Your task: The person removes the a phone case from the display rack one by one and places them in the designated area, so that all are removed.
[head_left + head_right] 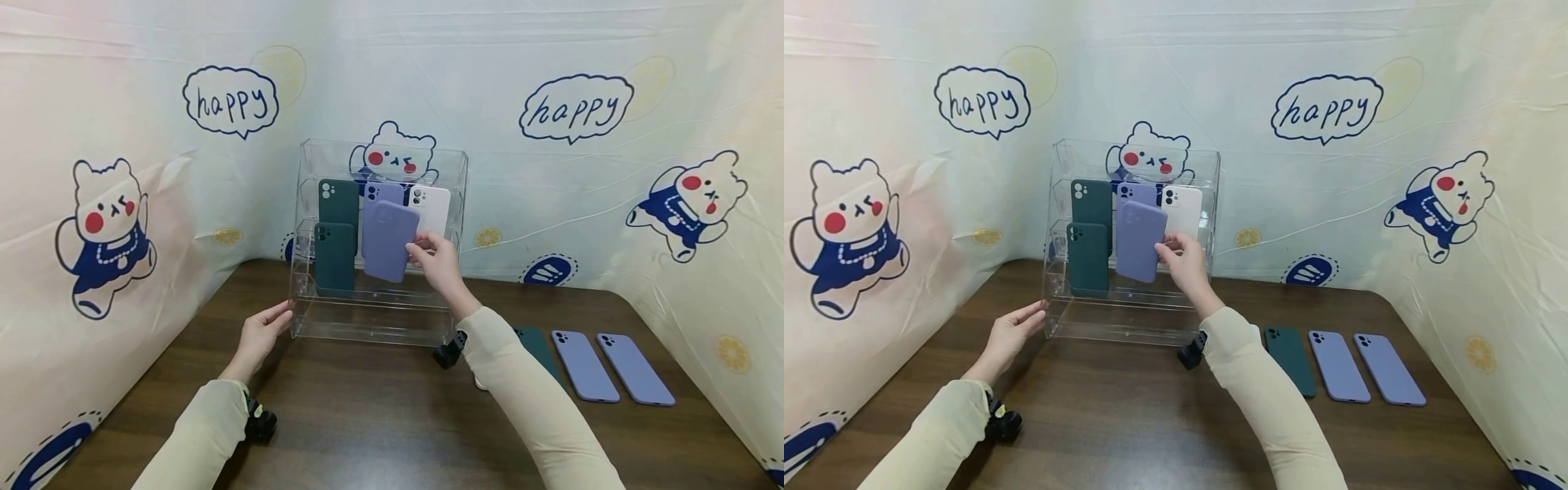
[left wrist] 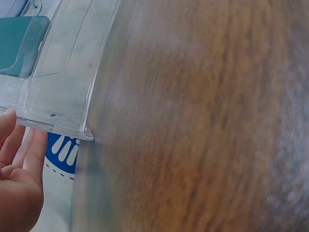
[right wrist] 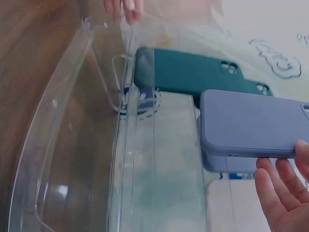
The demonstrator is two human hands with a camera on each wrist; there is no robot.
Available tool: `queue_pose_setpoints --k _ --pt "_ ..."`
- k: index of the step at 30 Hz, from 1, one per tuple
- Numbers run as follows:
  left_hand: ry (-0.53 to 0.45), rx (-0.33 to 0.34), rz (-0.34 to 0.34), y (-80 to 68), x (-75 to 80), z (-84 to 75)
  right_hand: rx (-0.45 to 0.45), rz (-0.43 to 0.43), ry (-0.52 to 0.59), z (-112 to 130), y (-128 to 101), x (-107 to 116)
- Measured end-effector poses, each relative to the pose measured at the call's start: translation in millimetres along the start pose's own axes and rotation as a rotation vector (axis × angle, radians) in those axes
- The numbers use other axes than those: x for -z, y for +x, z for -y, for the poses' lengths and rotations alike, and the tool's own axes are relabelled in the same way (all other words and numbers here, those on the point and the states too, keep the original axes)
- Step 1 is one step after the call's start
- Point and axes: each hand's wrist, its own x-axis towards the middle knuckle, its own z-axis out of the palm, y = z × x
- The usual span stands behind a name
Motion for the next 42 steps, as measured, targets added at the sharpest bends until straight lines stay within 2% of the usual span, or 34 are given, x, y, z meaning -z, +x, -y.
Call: queue_pose_setpoints --k 5,11,20,29,35,42 --pt "-0.008 0.001 0.004 -0.4 0.7 0.2 0.035 0.058 0.047 4 -16 -4" --pt "0.002 0.011 0.014 -0.2 2.0 -0.4 -0.012 0.170 0.139 6 -43 -16" --pt "0.022 0.003 0.006 -1.5 1.5 -1.9 -0.257 0.374 0.308 2 -85 -45" --pt "-0.014 -0.050 0.001 -1.7 0.2 -0.5 -0.515 0.481 0.345 -29 -125 -75" --pt "-0.002 -0.046 0.007 -1.5 0.7 0.4 -0.610 0.529 0.320 -48 -147 -88" --pt "-0.021 -0.048 0.009 -1.7 0.1 0.2 -0.652 0.558 0.315 -56 -151 -95"
